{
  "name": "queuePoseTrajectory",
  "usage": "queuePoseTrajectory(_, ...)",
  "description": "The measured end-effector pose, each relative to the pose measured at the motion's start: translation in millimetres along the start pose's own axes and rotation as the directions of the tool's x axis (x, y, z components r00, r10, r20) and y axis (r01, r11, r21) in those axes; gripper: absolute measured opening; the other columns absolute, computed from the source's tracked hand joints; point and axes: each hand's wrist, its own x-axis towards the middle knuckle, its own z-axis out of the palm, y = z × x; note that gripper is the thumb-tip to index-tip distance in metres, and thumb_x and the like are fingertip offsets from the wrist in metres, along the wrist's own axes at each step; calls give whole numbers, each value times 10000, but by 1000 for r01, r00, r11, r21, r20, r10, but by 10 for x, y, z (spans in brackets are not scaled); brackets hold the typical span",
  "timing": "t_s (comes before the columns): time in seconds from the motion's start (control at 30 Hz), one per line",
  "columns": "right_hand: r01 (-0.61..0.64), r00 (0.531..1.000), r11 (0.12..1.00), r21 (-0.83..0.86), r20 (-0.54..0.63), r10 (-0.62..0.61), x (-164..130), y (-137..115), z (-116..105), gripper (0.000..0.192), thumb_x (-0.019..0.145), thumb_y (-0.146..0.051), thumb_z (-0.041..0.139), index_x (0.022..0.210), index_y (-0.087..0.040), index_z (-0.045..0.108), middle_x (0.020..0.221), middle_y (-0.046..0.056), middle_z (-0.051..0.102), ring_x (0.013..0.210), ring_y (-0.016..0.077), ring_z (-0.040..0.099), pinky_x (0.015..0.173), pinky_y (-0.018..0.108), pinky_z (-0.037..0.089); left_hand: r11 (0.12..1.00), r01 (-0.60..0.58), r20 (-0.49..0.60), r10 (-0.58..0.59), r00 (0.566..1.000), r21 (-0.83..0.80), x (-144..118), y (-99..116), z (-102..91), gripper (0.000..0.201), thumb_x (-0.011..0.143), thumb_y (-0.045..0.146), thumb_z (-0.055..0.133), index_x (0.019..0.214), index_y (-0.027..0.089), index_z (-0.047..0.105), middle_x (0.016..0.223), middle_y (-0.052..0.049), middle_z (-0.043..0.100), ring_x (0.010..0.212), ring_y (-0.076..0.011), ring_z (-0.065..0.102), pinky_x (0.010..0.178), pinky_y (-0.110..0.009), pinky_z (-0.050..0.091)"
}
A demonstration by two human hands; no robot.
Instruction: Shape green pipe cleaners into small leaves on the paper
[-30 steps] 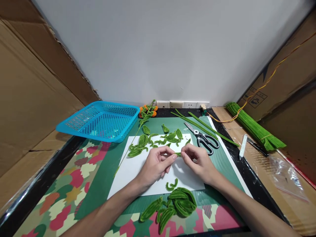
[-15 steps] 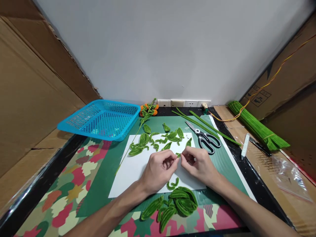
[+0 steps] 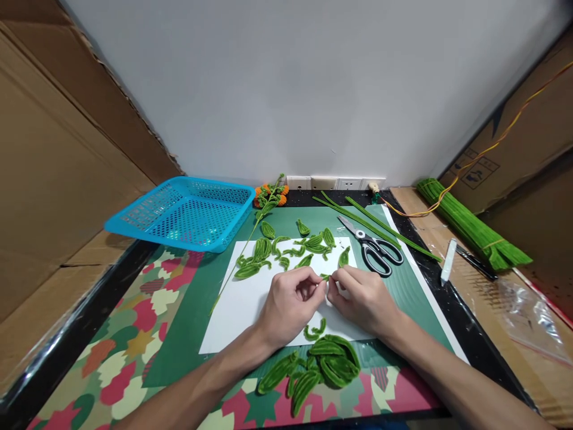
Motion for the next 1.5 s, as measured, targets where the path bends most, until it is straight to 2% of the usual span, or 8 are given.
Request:
queuePoseTrajectory(0.1,44,999,992,-116,-3,-45,13,0,-19,265,994,-127,539,743,-207,561,631,-1,550,538,147,479,555,303,323,1000,13,10,-13,1000,-15,3,28,6,197,934,240,644,755,162,665,635,18,571,579,-108,492,535,-225,380)
queuePoseTrajectory(0.2,29,1000,993,-113,15,-27,24,-17,-41,248,991,-130,536,759,-215,562,641,3,566,547,150,502,558,299,347,1000,9,8,-9,1000,-3,-2,48,5,201,937,240,642,751,164,647,635,20,553,581,-110,483,546,-232,377)
queuePoseTrajectory(0.4,-64,997,993,97,37,60,33,-60,-106,92,1010,-217,566,922,-197,579,688,-4,572,566,142,534,558,281,381,997,36,-3,-36,999,-71,-7,38,-32,239,983,324,639,803,167,652,661,25,555,583,-106,482,553,-233,378)
queuePoseTrajectory(0.6,-214,975,940,266,114,190,29,-74,-117,99,1019,-205,543,920,-209,552,649,-46,511,515,113,464,526,254,351,965,122,108,-100,989,-231,-10,23,-59,274,1020,427,617,933,172,666,714,26,590,582,-103,540,551,-224,415)
queuePoseTrajectory(0.9,-170,985,942,290,85,151,33,-71,-118,149,1033,-184,495,915,-205,583,629,-33,540,494,117,466,516,253,360,973,125,93,-108,990,-196,1,38,-36,279,989,410,653,853,167,652,659,21,590,555,-103,531,514,-209,415)
queuePoseTrajectory(1.03,-172,985,941,293,73,158,24,-77,-121,147,1043,-187,490,940,-203,594,663,-16,572,508,122,495,526,257,379,963,132,98,-112,989,-233,1,46,-35,276,984,410,661,855,168,646,653,25,587,548,-99,532,507,-204,417)
queuePoseTrajectory(1.27,-202,978,927,316,106,177,31,-85,-137,151,1036,-207,508,894,-212,560,623,-43,513,481,112,451,497,249,350,933,172,160,-126,979,-317,1,41,-42,288,979,438,670,879,170,641,623,44,560,514,-92,527,494,-199,417)
queuePoseTrajectory(1.5,-128,991,957,262,67,114,22,-59,-101,208,1042,-190,511,846,-211,577,609,-32,539,492,117,486,516,251,365,950,159,158,-120,980,-268,-1,47,-45,270,974,391,670,831,164,635,612,38,558,502,-85,501,472,-197,379)
